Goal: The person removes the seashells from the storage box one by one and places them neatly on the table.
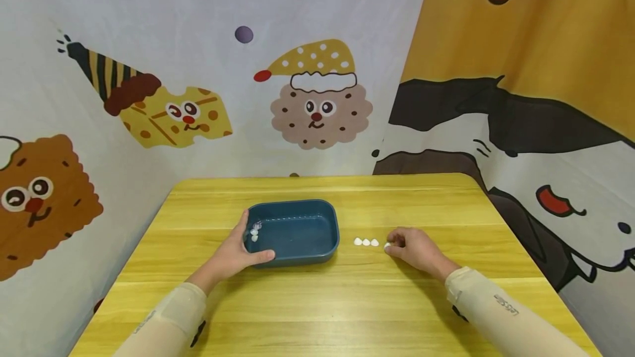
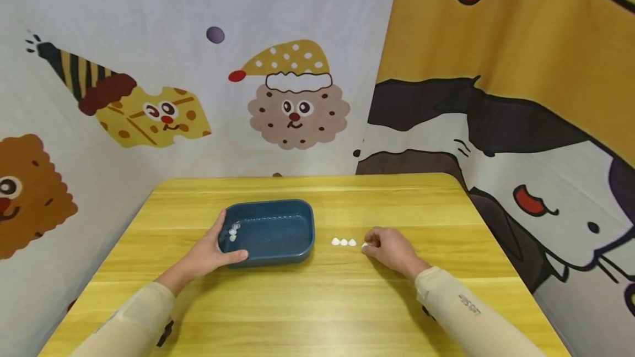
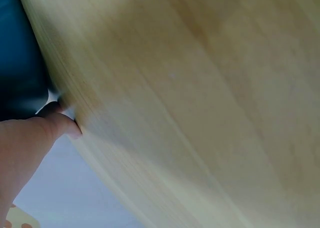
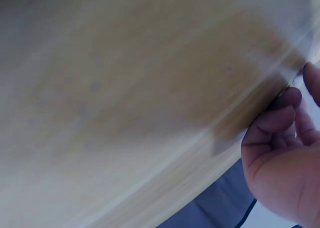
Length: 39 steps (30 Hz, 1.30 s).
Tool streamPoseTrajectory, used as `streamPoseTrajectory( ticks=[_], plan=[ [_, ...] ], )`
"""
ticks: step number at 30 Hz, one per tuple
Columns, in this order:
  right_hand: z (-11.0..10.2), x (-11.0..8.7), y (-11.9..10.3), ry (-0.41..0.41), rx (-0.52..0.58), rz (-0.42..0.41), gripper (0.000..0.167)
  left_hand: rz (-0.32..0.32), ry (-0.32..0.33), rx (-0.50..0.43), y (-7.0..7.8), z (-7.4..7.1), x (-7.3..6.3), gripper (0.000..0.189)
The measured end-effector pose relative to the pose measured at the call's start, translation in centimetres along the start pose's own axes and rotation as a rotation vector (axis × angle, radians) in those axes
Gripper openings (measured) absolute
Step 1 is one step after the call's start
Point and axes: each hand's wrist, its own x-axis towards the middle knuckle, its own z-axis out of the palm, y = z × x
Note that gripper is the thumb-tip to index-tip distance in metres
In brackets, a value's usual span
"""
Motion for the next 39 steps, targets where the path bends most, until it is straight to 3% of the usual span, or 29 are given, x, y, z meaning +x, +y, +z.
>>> streamPoseTrajectory(
  ticks=[3,10,19,39],
  plan=[
    [-0.2,-0.1,0.1,-0.019,0.009,-0.014,0.026,-0.003,0.000,-0.005,0.0,0.0,0.0,0.137],
    [-0.2,0.0,0.3,-0.023,0.006,-0.044,0.010,0.001,-0.001,0.005,0.1,-0.1,0.0,0.138],
    [0.3,0.7,0.1,0.005,-0.007,-0.022,0.007,0.001,0.003,0.016,0.0,-0.1,0.0,0.137],
    [0.4,1.2,-0.2,0.002,0.023,-0.024,0.008,0.009,0.007,0.004,-0.2,0.1,0.0,0.138]
  ],
)
